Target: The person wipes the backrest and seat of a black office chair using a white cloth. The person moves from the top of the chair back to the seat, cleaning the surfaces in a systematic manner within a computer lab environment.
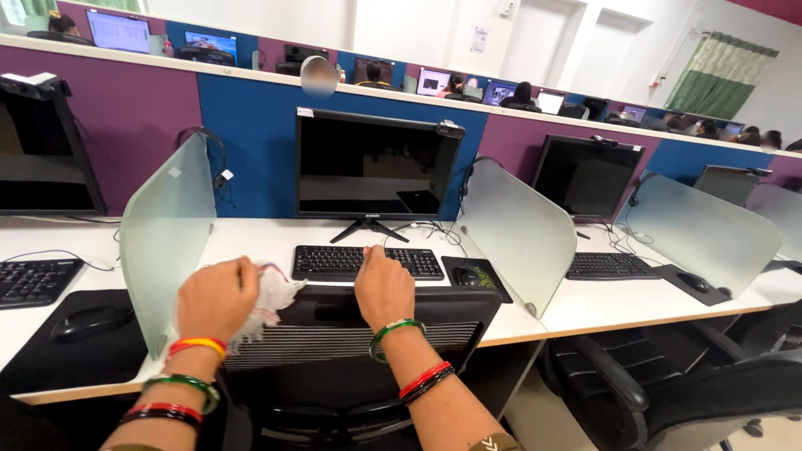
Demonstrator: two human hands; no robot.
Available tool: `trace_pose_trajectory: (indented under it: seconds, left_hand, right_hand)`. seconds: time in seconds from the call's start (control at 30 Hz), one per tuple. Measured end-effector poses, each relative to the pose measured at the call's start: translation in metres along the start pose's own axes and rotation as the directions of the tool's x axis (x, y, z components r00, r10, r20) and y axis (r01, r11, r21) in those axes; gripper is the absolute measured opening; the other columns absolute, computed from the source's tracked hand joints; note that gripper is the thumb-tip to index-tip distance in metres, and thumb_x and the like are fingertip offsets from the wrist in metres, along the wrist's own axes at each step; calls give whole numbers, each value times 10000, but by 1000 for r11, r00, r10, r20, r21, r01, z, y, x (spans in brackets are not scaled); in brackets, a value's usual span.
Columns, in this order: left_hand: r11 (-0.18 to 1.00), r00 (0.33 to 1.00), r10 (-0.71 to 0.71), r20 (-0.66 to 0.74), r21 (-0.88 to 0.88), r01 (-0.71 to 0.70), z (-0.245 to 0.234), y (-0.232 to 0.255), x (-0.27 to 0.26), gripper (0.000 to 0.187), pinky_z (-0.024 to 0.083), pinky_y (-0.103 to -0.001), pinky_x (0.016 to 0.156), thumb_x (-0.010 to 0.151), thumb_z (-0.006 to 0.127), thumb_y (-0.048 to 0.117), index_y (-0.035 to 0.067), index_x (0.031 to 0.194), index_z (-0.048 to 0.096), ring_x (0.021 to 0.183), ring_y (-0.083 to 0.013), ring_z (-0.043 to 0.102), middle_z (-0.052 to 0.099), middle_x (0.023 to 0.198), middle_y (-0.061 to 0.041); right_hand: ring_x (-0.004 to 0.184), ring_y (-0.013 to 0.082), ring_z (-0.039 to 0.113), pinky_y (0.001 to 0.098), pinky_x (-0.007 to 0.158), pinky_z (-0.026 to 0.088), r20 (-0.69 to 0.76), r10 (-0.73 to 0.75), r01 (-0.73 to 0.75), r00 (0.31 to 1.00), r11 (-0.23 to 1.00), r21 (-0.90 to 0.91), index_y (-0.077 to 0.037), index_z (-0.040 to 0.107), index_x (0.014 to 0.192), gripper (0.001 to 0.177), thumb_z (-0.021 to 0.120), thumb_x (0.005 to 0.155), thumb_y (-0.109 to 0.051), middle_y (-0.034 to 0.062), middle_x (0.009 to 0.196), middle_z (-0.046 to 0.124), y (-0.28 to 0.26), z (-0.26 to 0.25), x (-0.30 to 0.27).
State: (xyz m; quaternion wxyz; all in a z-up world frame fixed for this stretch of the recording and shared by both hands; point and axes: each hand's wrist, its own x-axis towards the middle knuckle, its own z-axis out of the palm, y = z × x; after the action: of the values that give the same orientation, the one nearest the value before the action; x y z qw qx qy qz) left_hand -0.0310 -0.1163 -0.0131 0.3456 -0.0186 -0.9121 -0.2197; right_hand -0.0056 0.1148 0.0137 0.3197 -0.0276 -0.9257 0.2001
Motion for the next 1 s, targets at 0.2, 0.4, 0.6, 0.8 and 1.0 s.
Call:
trace_pose_trajectory:
  seconds: [0.2,0.4,0.6,0.8,1.0]
  left_hand:
    - [949,952,262,-157,-137,-283,11,72,-24,337,547,-490,666,927,561,311,94,765,761,664,-364,692,736,738,-131]
    - [916,927,360,-107,-149,-373,15,113,-33,389,554,-472,656,962,522,297,85,697,712,649,-334,695,728,715,-101]
    - [998,983,50,178,-42,-43,-1,43,-6,468,571,-492,741,978,454,437,167,823,803,739,-393,724,757,773,-169]
    - [994,973,-77,218,96,57,-4,6,10,552,573,-504,799,1001,412,426,89,799,799,796,-423,727,752,814,-192]
    - [978,960,198,198,-110,-179,12,84,-15,578,533,-560,737,998,390,387,87,665,755,708,-411,699,738,726,-171]
  right_hand:
    - [747,445,704,537,710,548,-10,40,-41,999,998,-46,-25,632,918,400,391,1077,-301,237,753,710,-3,0,0]
    - [756,440,708,526,715,556,1,9,-9,1000,1000,-30,-14,629,937,392,395,1076,-296,239,761,709,12,-4,1]
    - [746,445,704,537,709,552,3,23,-23,1000,999,-30,-27,633,946,378,397,1073,-293,240,753,708,8,-6,-2]
    - [734,433,707,531,702,553,-2,19,-19,1000,999,-31,-33,632,919,387,400,1069,-304,216,751,713,-1,-5,-5]
    - [735,430,706,530,701,551,-20,35,-35,999,999,-27,-35,634,908,401,393,1073,-309,212,751,714,-2,1,-4]
